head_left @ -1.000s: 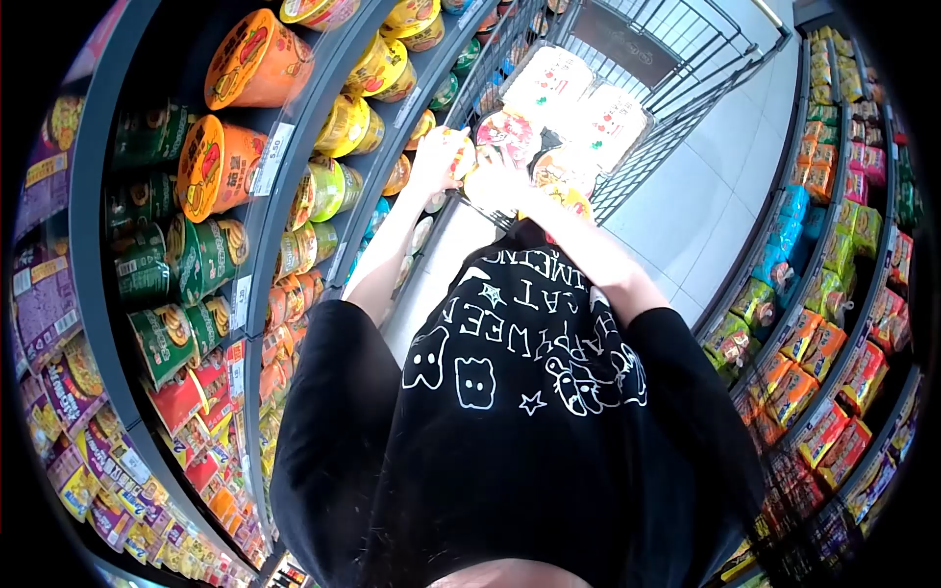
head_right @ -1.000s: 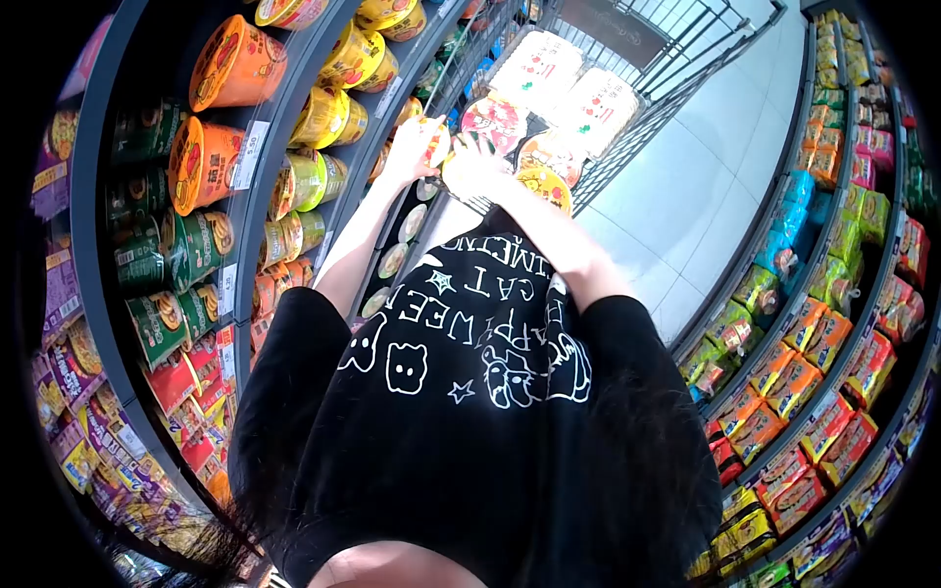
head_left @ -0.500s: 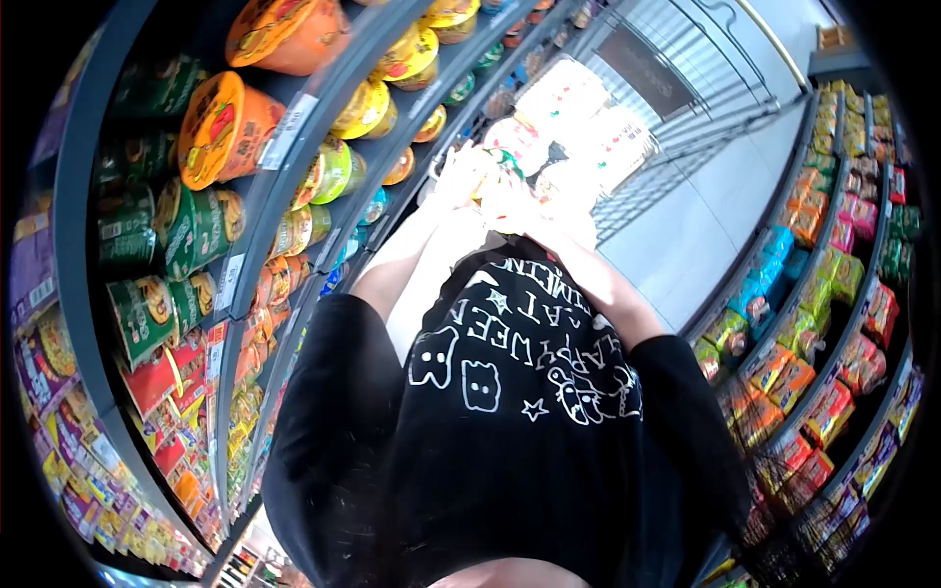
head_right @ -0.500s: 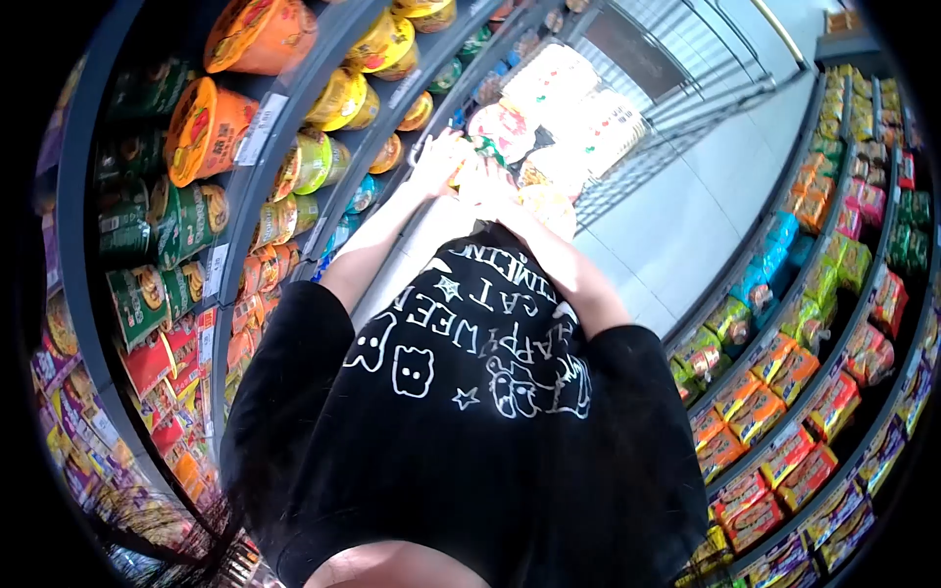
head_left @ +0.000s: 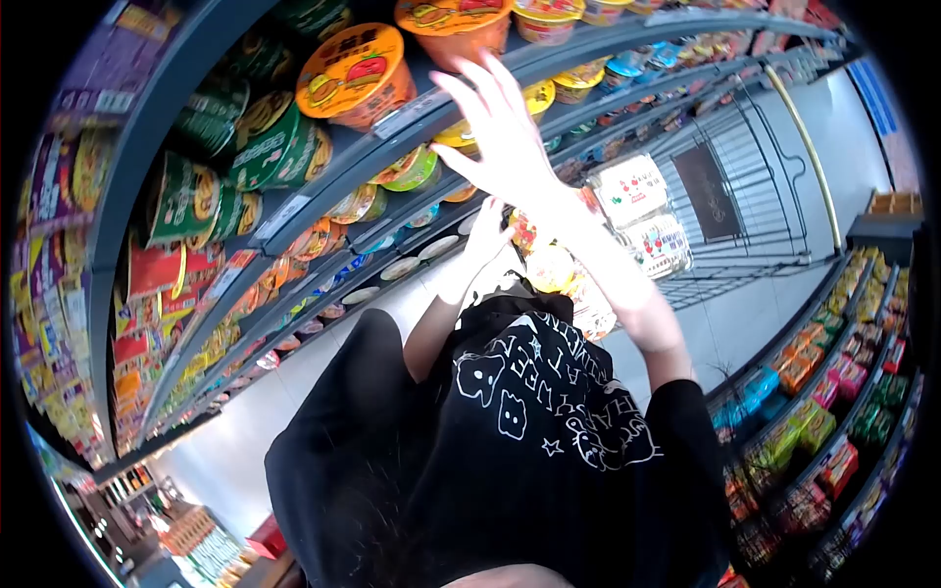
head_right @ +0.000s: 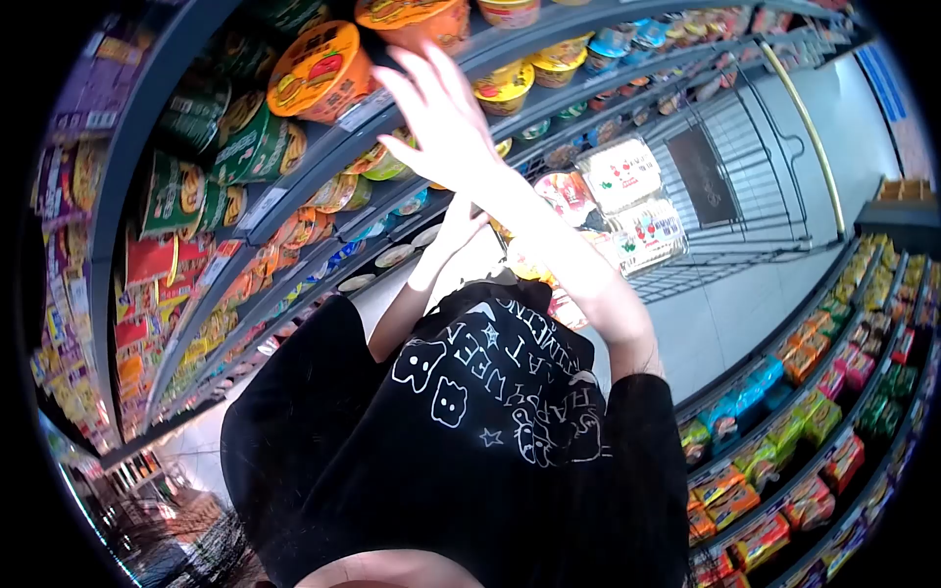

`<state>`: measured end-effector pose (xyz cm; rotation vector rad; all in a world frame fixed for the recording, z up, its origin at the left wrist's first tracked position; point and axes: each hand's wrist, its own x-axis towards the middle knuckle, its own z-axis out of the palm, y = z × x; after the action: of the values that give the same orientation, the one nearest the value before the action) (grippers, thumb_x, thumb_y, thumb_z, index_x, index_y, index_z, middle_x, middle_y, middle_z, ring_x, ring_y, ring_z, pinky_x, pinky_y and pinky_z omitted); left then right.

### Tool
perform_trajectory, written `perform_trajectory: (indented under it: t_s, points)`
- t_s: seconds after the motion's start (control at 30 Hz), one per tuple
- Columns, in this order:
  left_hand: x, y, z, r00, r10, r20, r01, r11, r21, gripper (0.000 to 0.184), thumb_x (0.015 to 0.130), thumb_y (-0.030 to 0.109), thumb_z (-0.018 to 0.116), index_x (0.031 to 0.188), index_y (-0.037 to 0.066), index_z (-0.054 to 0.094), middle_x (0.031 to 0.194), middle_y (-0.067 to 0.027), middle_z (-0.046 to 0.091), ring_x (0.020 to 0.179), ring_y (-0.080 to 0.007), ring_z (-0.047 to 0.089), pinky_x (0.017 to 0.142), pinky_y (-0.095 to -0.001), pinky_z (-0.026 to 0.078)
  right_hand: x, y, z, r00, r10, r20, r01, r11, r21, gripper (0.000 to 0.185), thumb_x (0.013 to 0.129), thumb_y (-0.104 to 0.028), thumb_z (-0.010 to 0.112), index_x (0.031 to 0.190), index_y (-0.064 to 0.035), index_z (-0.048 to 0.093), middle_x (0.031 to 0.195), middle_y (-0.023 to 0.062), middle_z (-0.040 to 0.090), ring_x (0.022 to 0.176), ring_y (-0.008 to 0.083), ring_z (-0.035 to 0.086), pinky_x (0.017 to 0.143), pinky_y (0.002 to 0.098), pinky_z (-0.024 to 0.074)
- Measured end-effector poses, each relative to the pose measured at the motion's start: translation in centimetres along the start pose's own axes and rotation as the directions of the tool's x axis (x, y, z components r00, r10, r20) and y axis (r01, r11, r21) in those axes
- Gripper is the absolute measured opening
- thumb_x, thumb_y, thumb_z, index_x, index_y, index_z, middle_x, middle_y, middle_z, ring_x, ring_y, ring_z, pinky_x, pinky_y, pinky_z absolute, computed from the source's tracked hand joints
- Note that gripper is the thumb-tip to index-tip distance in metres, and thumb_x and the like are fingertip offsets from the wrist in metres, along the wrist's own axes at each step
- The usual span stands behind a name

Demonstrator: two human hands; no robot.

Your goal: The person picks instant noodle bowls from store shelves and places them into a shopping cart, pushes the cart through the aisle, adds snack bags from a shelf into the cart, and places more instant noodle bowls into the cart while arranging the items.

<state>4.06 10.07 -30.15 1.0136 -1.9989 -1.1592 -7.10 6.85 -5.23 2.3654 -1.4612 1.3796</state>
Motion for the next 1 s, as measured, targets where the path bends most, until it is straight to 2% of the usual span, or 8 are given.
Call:
perform_trajectory:
  t_s: [0.1, 0.17, 0.3, 0.43, 0.47, 0.83, 0.9, 1.0]
  points:
    - [-0.1, 3.2, -0.5, 0.996, -0.021, 0.092, 0.005, 0.985, 0.173, 0.054, 0.068, 0.014, 0.058, 0.117, 0.005, 0.038, 0.116, -0.0172, 0.039, 0.108, -0.0312, 0.041, 0.091, -0.0363, 0.034, 6.3, -2.8, 1.7, 0.941, -0.338, 0.006, 0.337, 0.94, -0.054, 0.057, 0.062, -0.029, 0.068, 0.111, -0.0099, 0.045, 0.117, 0.0125, 0.041, 0.114, 0.0328, 0.032, 0.097, 0.0442, 0.0255]
    - [-0.2, 4.7, -0.3, 0.987, -0.085, 0.137, 0.065, 0.987, 0.15, 0.054, 0.069, 0.016, 0.059, 0.117, 0.006, 0.038, 0.114, -0.0159, 0.041, 0.104, -0.0297, 0.045, 0.089, -0.0353, 0.037, 9.9, -4.1, 2.2, 0.889, -0.272, 0.369, 0.322, 0.943, -0.08, 0.09, 0.063, -0.043, 0.065, 0.132, -0.0146, 0.016, 0.137, 0.0166, 0.01, 0.126, 0.0363, 0.005, 0.097, 0.0564, 0.007]
    - [-1.3, 7.1, -0.1, 0.967, -0.162, 0.195, 0.148, 0.985, 0.084, 0.05, 0.072, 0.018, 0.058, 0.116, 0.003, 0.04, 0.115, -0.0172, 0.043, 0.109, -0.0299, 0.042, 0.092, -0.0349, 0.033, 14.0, -4.4, 4.0, 0.755, 0.078, 0.651, 0.116, 0.961, -0.25, 0.11, 0.048, -0.054, 0.07, 0.133, -0.0151, 0.012, 0.136, 0.0241, 0.005, 0.125, 0.0412, 0.001, 0.099, 0.0529, 0.0044]
    - [-3.4, 7.1, 0.0, 0.985, -0.121, 0.127, 0.122, 0.993, 0.004, 0.049, 0.071, 0.013, 0.058, 0.115, 0.004, 0.041, 0.112, -0.0189, 0.045, 0.101, -0.0319, 0.048, 0.086, -0.0337, 0.039, 15.6, -2.7, 5.2, 0.492, 0.169, 0.854, 0.081, 0.968, -0.238, 0.112, 0.051, -0.059, 0.066, 0.135, -0.017, 0.005, 0.136, 0.0241, -0.009, 0.125, 0.0414, -0.009, 0.098, 0.0521, -0.0021]
    - [-4.0, 6.9, 0.0, 0.966, -0.216, 0.145, 0.215, 0.976, 0.021, 0.049, 0.07, 0.012, 0.059, 0.115, 0.004, 0.042, 0.111, -0.0187, 0.046, 0.102, -0.0316, 0.046, 0.087, -0.0348, 0.039, 15.6, -2.2, 5.2, 0.49, 0.125, 0.863, 0.052, 0.984, -0.172, 0.111, 0.051, -0.059, 0.066, 0.134, -0.0167, 0.006, 0.136, 0.024, -0.009, 0.125, 0.0412, -0.009, 0.098, 0.0517, -0.0032]
    - [-4.7, 5.2, -0.5, 0.967, -0.215, 0.138, 0.195, 0.97, 0.142, 0.046, 0.071, 0.015, 0.058, 0.113, 0.004, 0.044, 0.103, -0.0191, 0.05, 0.097, -0.0324, 0.049, 0.083, -0.0362, 0.04, 14.7, -2.6, 5.4, 0.579, 0.096, 0.81, 0.126, 0.971, -0.205, 0.103, 0.056, -0.057, 0.063, 0.134, -0.0161, 0.01, 0.136, 0.0249, -0.003, 0.125, 0.0396, -0.007, 0.099, 0.0522, -0.0011]
    - [-4.7, 4.3, -0.2, 0.977, -0.18, 0.118, 0.152, 0.964, 0.219, 0.046, 0.071, 0.017, 0.059, 0.113, 0.004, 0.044, 0.104, -0.019, 0.05, 0.096, -0.0318, 0.05, 0.082, -0.0359, 0.04, 13.6, -2.1, 5.0, 0.714, -0.068, 0.697, 0.16, 0.985, -0.067, 0.098, 0.058, -0.055, 0.062, 0.133, -0.0135, 0.015, 0.136, 0.0244, 0.003, 0.126, 0.0379, -0.006, 0.098, 0.0528, -0.0017]
    - [-4.4, 4.3, -0.4, 0.963, -0.2, 0.179, 0.17, 0.971, 0.17, 0.047, 0.071, 0.02, 0.061, 0.112, 0.003, 0.045, 0.104, -0.0194, 0.052, 0.093, -0.0313, 0.052, 0.081, -0.0358, 0.042, 10.7, -0.8, 4.9, 0.933, -0.269, 0.241, 0.233, 0.958, 0.166, 0.077, 0.064, -0.043, 0.062, 0.125, -0.0095, 0.031, 0.13, 0.022, 0.021, 0.124, 0.0398, 0.006, 0.098, 0.0542, 0.0034]
